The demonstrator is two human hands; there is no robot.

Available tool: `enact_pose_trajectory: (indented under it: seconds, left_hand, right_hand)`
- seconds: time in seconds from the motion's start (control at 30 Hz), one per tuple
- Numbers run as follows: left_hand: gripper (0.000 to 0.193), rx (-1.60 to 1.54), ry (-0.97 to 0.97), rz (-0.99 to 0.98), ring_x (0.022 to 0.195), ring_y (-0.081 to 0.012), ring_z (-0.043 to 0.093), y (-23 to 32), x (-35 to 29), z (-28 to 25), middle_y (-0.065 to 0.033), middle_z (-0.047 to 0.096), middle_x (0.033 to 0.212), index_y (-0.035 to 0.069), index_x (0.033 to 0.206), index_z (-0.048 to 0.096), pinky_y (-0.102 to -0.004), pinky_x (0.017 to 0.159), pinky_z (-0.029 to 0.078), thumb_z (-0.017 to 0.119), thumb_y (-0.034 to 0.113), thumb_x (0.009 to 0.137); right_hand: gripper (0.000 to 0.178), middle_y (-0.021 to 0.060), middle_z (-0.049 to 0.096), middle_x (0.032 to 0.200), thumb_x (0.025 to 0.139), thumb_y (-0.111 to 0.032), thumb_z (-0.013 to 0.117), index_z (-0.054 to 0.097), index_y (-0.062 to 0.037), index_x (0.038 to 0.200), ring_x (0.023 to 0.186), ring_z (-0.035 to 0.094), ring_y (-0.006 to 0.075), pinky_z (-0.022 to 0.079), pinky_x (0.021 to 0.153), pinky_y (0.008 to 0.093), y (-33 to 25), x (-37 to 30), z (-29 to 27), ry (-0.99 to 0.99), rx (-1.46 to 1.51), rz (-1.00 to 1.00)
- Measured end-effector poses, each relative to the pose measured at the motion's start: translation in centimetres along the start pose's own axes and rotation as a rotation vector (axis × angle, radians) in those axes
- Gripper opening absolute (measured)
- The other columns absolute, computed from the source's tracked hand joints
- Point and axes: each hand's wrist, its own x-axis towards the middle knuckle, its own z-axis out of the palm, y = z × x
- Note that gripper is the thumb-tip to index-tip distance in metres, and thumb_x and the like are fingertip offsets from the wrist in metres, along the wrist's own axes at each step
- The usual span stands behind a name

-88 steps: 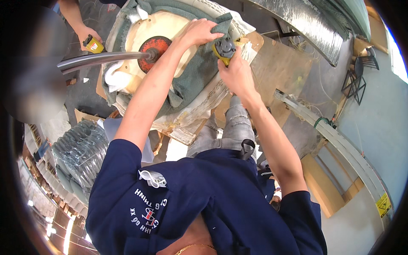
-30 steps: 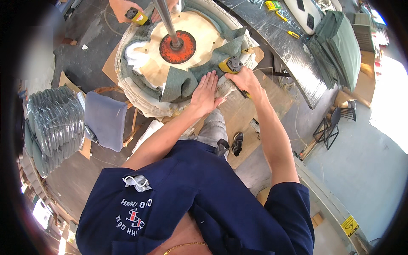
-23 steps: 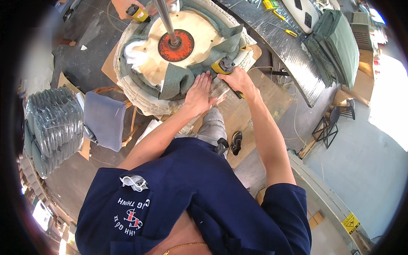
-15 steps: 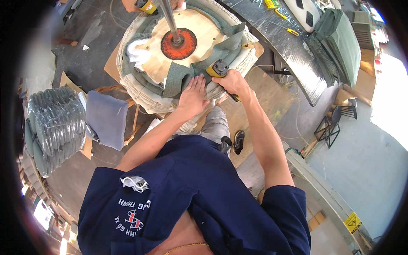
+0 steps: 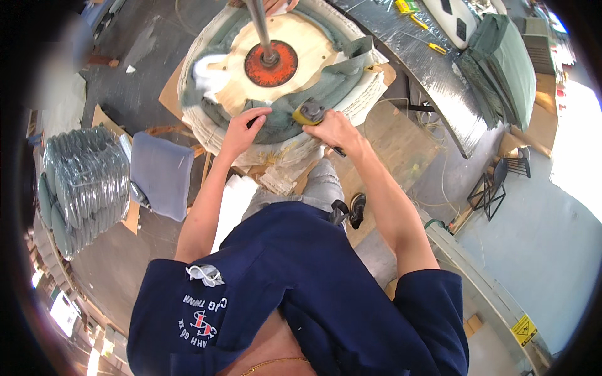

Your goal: The person uses a pneumatic staple gun to attach green fabric to the underside of a cushion base, working alongside a coworker. They repeatedly staple the fabric edges, flip the cushion, and place white foam padding on top before continuing to staple the fabric around the perimeter.

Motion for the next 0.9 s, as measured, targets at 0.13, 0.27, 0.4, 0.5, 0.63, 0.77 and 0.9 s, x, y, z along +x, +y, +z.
enact_pose_trajectory:
  seconds: [0.13, 0.27, 0.4, 0.5, 0.63, 0.77, 0.9]
  left_hand:
    - [0.024, 0.038, 0.058, 0.036, 0.11, -0.0257, 0.07, -0.6, 0.3, 0.8, -0.0121, 0.074, 0.12, 0.005, 0.119, 0.073, -0.0335, 0.093, 0.053, 0.061, 0.013, 0.101]
    - [0.023, 0.066, 0.123, 0.068, 0.108, -0.0267, 0.071, 0.5, -0.2, 2.0, -0.0131, 0.074, 0.119, 0.002, 0.118, 0.072, -0.0332, 0.092, 0.053, 0.06, 0.012, 0.1]
    - [0.023, 0.199, 0.194, 0.073, 0.113, -0.031, 0.068, 2.7, -1.5, 4.1, -0.0141, 0.071, 0.125, 0.001, 0.117, 0.072, -0.0375, 0.095, 0.052, 0.059, 0.011, 0.1]
    - [0.02, 0.461, 0.302, 0.161, 0.118, -0.0357, 0.063, 4.3, -2.5, 6.9, -0.0145, 0.069, 0.126, 0.002, 0.112, 0.073, -0.0432, 0.1, 0.05, 0.059, 0.009, 0.099]
    - [0.02, 0.608, 0.376, 0.313, 0.114, -0.0343, 0.065, 7.8, -3.6, 13.6, -0.014, 0.071, 0.119, 0.003, 0.113, 0.073, -0.0421, 0.099, 0.05, 0.059, 0.009, 0.099]
    - [0.021, 0.129, 0.257, 0.011, 0.104, -0.0242, 0.07, 7.0, -1.9, 24.9, -0.0138, 0.074, 0.112, 0.002, 0.117, 0.072, -0.0363, 0.094, 0.053, 0.059, 0.011, 0.102]
    - [0.024, 0.18, -0.13, -0.012, 0.098, -0.0261, 0.072, 13.0, 0.4, 36.6, -0.0159, 0.075, 0.109, 0.002, 0.117, 0.072, -0.0354, 0.086, 0.055, 0.06, 0.015, 0.102]
  right_hand:
    - [0.045, 0.0254, 0.074, 0.086, 0.079, -0.041, 0.071, 0.076, -0.0009, 0.098, 0.088, 0.074, 0.0394, 0.06, 0.082, 0.0459, -0.5, -1.2, 1.4, 0.106, -0.145, -0.056]
    - [0.042, 0.0252, 0.074, 0.089, 0.079, -0.037, 0.074, 0.075, -0.0021, 0.103, 0.09, 0.074, 0.0397, 0.058, 0.081, 0.0467, 2.0, -3.8, 3.3, 0.2, 0.036, -0.187]
    - [0.041, 0.0172, 0.074, 0.08, 0.081, -0.035, 0.08, 0.073, -0.0004, 0.103, 0.079, 0.073, 0.0318, 0.057, 0.077, 0.0443, 8.2, -7.3, 3.6, 0.247, 0.362, -0.139]
    - [0.032, 0.0061, 0.065, 0.066, 0.088, -0.028, 0.078, 0.072, -0.0006, 0.103, 0.058, 0.063, 0.0181, 0.052, 0.06, 0.037, 15.9, -9.4, 1.1, 0.191, 0.806, -0.052]
    - [0.023, -0.0013, 0.05, 0.057, 0.096, -0.022, 0.07, 0.067, -0.002, 0.107, 0.045, 0.047, 0.01, 0.04, 0.046, 0.0275, 27.4, -14.3, -6.1, 0.013, 1.424, 0.069]
    - [0.038, -0.0031, 0.045, 0.058, 0.101, -0.035, 0.061, 0.062, -0.0003, 0.117, 0.048, 0.042, 0.009, 0.037, 0.048, 0.027, 39.2, -18.4, -12.7, -0.067, 1.618, -0.065]
    - [0.037, -0.0032, 0.044, 0.057, 0.102, -0.036, 0.06, 0.061, -0.0016, 0.115, 0.048, 0.042, 0.0091, 0.038, 0.049, 0.0283, 46.8, -21.3, -16.2, 0.025, 1.759, -0.12]
